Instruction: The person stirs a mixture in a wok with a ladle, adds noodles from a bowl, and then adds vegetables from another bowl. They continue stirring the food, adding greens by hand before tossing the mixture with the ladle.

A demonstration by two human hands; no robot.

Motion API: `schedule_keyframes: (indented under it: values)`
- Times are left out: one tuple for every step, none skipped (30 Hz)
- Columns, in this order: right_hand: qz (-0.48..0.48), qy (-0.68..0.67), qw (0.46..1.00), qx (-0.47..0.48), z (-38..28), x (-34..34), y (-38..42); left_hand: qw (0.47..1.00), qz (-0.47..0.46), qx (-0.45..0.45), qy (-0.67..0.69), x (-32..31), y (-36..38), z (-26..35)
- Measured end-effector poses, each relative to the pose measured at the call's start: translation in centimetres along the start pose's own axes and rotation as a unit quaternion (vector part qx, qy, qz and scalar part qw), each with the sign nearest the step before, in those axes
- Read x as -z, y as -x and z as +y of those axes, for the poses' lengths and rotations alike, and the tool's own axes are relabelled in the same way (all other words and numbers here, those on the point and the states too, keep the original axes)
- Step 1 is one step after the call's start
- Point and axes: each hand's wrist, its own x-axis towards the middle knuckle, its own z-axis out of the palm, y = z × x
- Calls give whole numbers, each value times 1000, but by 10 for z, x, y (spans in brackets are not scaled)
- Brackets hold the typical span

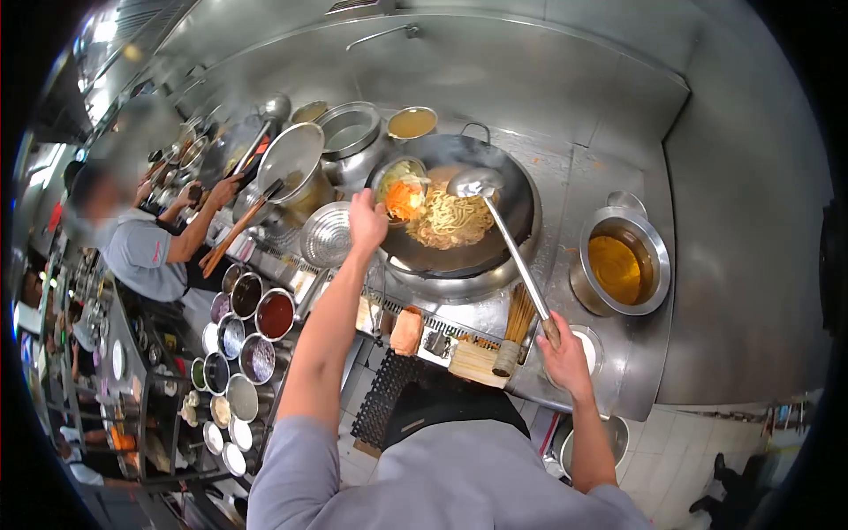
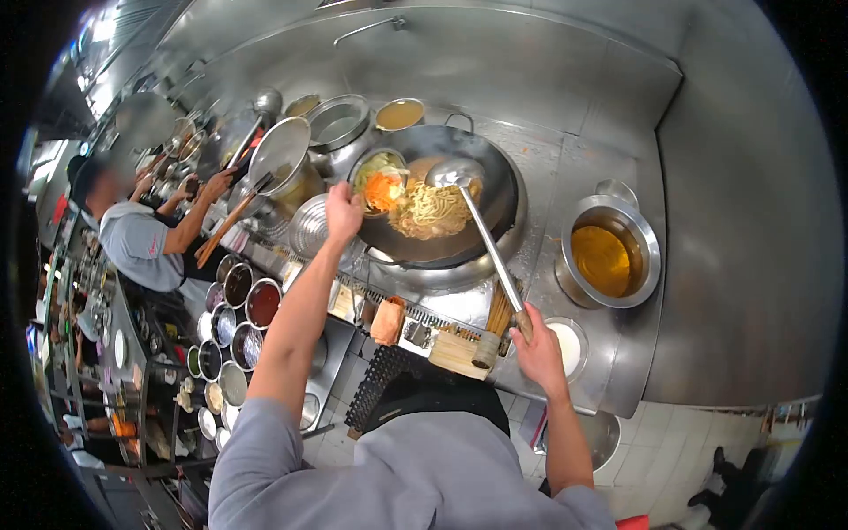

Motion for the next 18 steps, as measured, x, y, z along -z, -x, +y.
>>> schedule_keyframes:
  values:
    - [6,11,1000,-14,-3,-3,3,999,0,-35,4,-16,-5,5]
    - [15,13,1000,-19,-3,-6,6,999,6,-33,3,-31,-6,10]
    - [32,32,999,-9,-3,-10,8,999,-25,-29,-7,-40,-7,17]
    - [50,51,997,2,-4,-13,8,998,-56,-26,-17,-46,-10,22]
    - [51,42,998,-12,-7,-15,9,994,-67,-61,-57,-54,-14,21]
    - [56,43,997,-16,-10,-17,9,994,-70,-65,-53,-55,-17,25]
    - [67,56,996,-15,-13,-18,10,990,-76,-100,-66,-56,-20,28]
    - [76,68,995,-15,-16,-20,12,984,-82,-134,-79,-56,-22,31]
    - [79,69,994,-18,-19,-20,13,978,-83,-164,-97,-55,-27,32]
    - [78,76,994,-32,-24,-19,13,978,-85,-166,-95,-54,-33,33]
    - [76,83,993,-44,-28,-19,13,970,-93,-193,-112,-52,-40,34]
    - [77,82,993,-44,-29,-20,13,962,-100,-220,-130,-49,-46,34]
    - [87,94,991,-33,-30,-20,14,960,-60,-244,-119,-47,-50,35]
    - [97,106,989,-22,-31,-21,13,961,-59,-245,-119,-44,-52,36]
    - [96,106,989,-20,-32,-21,11,963,-48,-243,-109,-40,-54,39]
    - [99,104,989,-18,-34,-22,9,965,-38,-240,-101,-37,-54,42]
    - [101,101,990,-17,-35,-23,8,949,-49,-281,-133,-43,-49,39]
    - [100,100,990,-16,-35,-25,7,931,-80,-317,-161,-47,-44,39]
